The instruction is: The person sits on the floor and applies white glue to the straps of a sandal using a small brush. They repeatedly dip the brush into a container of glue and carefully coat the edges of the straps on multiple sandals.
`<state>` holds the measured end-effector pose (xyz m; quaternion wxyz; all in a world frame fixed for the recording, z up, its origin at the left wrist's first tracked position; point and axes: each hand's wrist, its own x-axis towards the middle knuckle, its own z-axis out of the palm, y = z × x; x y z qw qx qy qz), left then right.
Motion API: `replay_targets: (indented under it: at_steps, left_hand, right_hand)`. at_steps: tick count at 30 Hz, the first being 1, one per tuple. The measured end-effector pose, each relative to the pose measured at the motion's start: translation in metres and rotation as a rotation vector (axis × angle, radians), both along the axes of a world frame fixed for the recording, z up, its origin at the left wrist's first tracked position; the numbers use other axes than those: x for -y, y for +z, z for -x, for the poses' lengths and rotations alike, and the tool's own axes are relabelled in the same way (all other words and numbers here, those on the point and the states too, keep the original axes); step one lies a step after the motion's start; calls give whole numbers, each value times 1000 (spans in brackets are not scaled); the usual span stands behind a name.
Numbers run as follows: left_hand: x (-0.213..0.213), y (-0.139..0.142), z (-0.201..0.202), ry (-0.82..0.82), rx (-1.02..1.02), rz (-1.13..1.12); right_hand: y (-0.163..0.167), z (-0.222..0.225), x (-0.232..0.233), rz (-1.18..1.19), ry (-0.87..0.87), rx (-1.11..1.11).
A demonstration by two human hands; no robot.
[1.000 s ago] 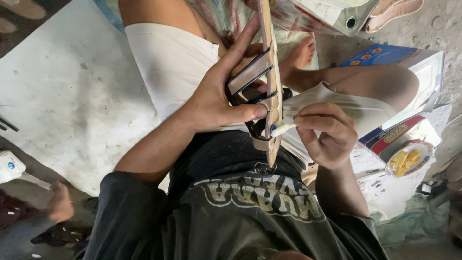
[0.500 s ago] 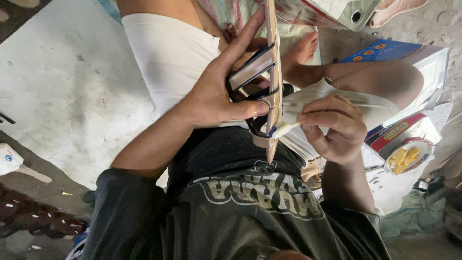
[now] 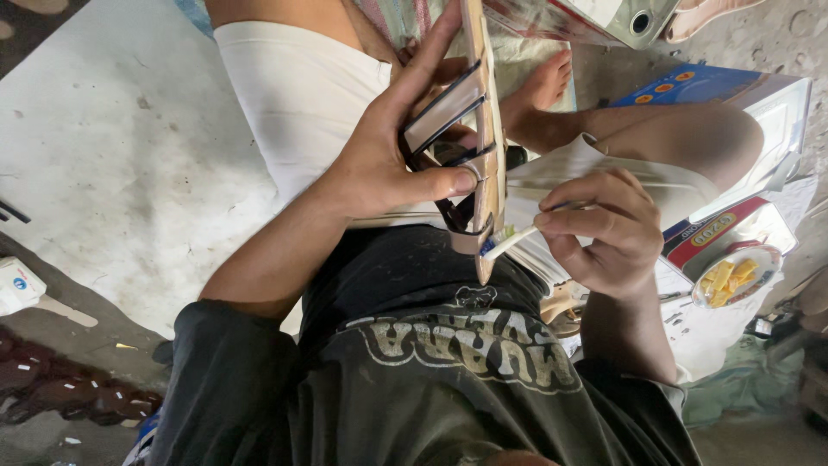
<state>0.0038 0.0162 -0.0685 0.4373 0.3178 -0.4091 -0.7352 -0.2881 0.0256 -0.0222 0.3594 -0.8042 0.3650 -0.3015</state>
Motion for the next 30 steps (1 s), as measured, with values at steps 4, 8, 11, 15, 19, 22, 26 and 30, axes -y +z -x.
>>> replay_targets:
  at_steps: [4,8,11,15,19,22,26,30]
  left_hand:
    - [-3,-8,0,-7,-44,-31]
    - [-8,-21,4,-35,-54,-7]
    - [-7,-30,4,-16,-72,17]
    - [4,-41,-3,-23,-331,-165]
    - [13,-53,-7,-290,-647,-412]
    - [6,-60,-8,-391,-712,-509]
    - [-1,-69,-7,-460,-711,-576]
    - [13,-72,-5,-521,-651,-588]
  right_hand:
    - [-6,7,0,-105,67,82]
    - [-24,-1,-13,-257,-90,160]
    - [-32,-9,-21,-220,-107,210]
    - [-14,3,-20,-165,86,118]
    - [12,11,-10,-310,-110,64]
    - [24,3,0,-66,-80,-105]
    - [13,-33,23,327,276,-353]
    - [10,-54,39,290,367,-361]
